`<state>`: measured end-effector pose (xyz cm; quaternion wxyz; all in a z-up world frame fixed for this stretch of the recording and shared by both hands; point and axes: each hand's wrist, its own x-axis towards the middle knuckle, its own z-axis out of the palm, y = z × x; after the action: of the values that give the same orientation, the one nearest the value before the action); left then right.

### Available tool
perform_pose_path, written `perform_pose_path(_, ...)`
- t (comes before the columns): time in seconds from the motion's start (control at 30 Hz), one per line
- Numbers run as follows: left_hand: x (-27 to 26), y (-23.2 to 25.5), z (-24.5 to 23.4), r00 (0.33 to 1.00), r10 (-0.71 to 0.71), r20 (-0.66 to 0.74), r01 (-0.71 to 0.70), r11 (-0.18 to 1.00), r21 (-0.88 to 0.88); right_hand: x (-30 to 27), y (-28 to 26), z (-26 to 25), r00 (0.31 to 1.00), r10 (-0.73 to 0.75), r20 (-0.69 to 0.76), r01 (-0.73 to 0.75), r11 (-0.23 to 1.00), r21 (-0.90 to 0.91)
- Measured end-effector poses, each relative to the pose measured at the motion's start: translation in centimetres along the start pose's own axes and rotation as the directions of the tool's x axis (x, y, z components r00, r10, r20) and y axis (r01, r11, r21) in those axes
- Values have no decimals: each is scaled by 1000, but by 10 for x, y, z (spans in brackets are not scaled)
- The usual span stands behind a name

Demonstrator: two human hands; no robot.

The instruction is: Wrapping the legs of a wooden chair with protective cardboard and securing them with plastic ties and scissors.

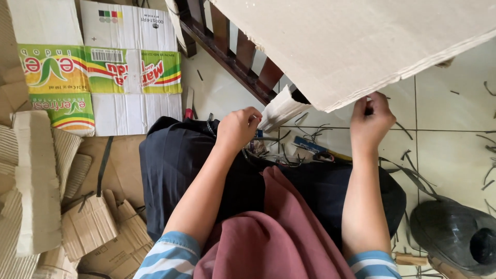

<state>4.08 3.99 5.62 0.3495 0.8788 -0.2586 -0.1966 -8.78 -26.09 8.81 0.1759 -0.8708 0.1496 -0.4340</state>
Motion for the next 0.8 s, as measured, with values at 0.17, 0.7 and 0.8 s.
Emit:
perform_pose_path(0.17,-6,22,-17,977,97,-188,-130,976,-176,4,-1,13,993,-38,114,36,999,20)
perform_pose_path(0.7,6,33,23,886,90,-455,-381,701,-603,8,-29,36,951,45,305,-143,941,306)
perform_pose_path(0.8,8,31,28,903,70,-424,-362,657,-662,-2,-18,38,937,61,343,-187,920,345)
